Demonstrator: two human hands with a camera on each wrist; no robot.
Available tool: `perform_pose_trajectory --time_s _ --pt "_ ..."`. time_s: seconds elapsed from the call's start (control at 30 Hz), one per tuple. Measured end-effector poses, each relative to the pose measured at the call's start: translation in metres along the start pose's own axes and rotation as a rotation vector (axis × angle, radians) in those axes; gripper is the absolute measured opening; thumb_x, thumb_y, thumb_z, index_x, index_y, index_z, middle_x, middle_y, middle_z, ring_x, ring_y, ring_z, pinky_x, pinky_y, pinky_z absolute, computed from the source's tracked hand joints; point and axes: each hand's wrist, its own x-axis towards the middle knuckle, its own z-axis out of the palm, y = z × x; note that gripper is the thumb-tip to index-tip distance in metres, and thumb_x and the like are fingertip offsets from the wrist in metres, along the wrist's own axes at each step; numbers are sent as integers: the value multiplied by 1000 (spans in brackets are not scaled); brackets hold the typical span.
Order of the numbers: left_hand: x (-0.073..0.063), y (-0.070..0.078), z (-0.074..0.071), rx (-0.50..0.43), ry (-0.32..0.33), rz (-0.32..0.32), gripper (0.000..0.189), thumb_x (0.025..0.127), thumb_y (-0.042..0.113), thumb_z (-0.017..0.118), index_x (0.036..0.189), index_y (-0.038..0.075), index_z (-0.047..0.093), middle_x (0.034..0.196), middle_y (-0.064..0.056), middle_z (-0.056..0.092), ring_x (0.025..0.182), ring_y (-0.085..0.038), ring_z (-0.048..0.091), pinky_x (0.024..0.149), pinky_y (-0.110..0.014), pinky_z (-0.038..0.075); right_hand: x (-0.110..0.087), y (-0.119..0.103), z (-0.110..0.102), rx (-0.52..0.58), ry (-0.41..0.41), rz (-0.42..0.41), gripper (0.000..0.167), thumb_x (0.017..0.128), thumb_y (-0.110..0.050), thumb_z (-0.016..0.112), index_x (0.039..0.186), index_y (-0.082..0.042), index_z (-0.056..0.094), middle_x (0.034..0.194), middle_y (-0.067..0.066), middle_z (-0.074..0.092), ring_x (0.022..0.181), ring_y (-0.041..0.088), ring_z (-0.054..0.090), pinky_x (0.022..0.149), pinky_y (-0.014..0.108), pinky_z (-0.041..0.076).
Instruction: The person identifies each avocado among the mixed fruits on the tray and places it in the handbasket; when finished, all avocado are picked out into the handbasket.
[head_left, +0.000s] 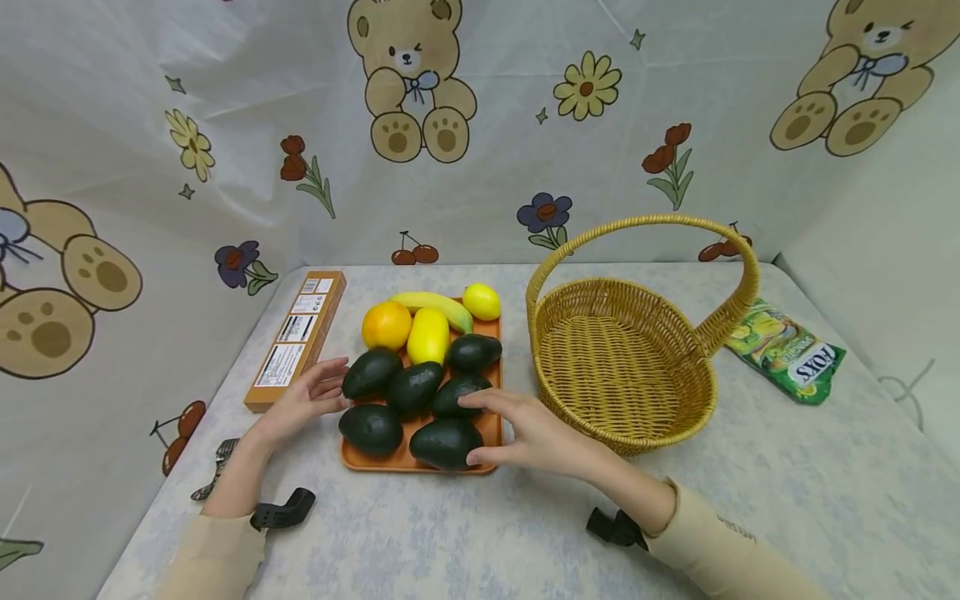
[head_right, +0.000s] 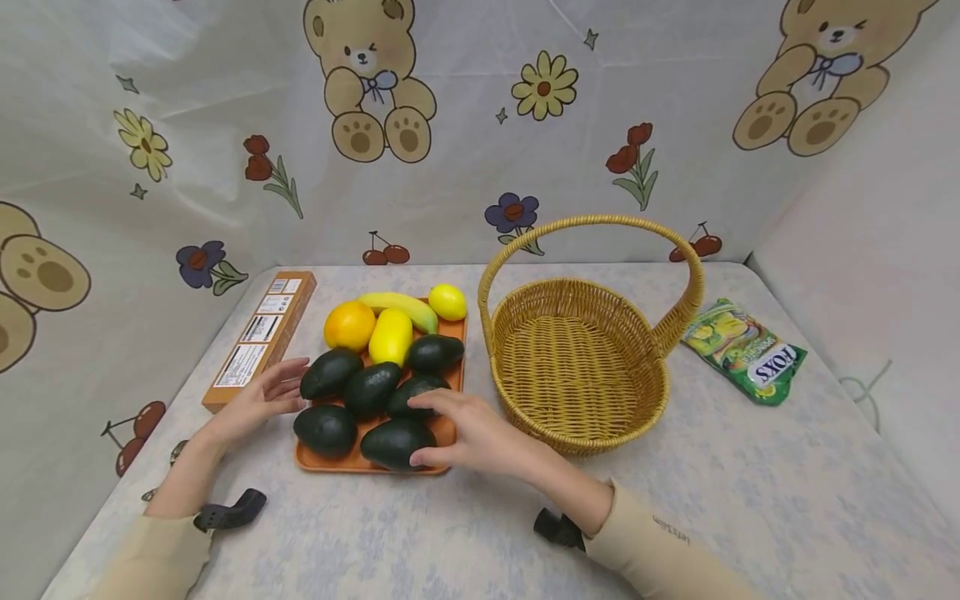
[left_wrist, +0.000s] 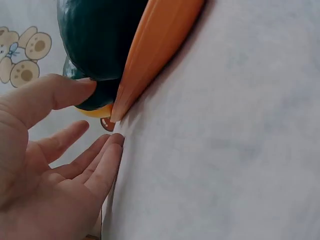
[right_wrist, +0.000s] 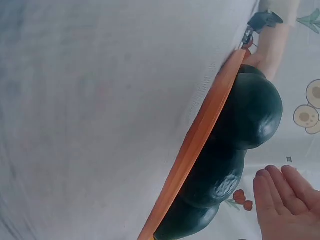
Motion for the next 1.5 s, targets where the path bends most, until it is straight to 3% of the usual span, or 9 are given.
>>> perform_pose_trajectory --time_s 0.2,0.4,0.6,0.87,1.17,1.5 --pt "4 -4 5 -35 6 -11 67 86 6 67 144 2 33 143 -18 36 130 -34 36 92 -17 40 3 9 4 46 -5 15 62 81 -33 75 133 -8 52 132 1 53 122 15 47 98 35 41" --pt "7 -6 7 8 -25 -10 63 87 8 65 142 1 35 142 -17 39 131 -33 35 94 -18 38 8 17 12 89 -18 12 60 81 -32 75 131 -9 54 130 -2 55 117 11 51 95 31 43" --pt "14 -4 8 12 -45 -15 61 86 4 66 140 1 37 138 -19 43 126 -33 41 93 -23 41 11 20 19 49 -37 -15 57 80 -33 76 129 -10 57 128 0 57 115 13 53 94 32 43" --pt "20 -1 8 53 -52 -19 60 83 3 68 137 -1 40 131 -19 48 116 -29 48 90 -24 44 13 21 22 48 -87 23 59 80 -34 75 132 -12 55 132 -2 54 119 12 50 96 34 42" --pt "18 -2 8 68 -45 -7 58 85 6 67 137 0 42 134 -18 47 126 -34 38 105 -52 28 17 19 26 20 -130 26 64 80 -29 77 136 -11 50 136 -1 50 124 13 44 98 35 40" --pt "18 -4 5 45 -70 -5 56 86 5 66 136 -2 42 132 -18 49 123 -31 43 98 -29 38 20 17 32 -44 -117 25 62 81 -27 76 135 -14 51 134 -1 50 123 13 44 98 36 40"
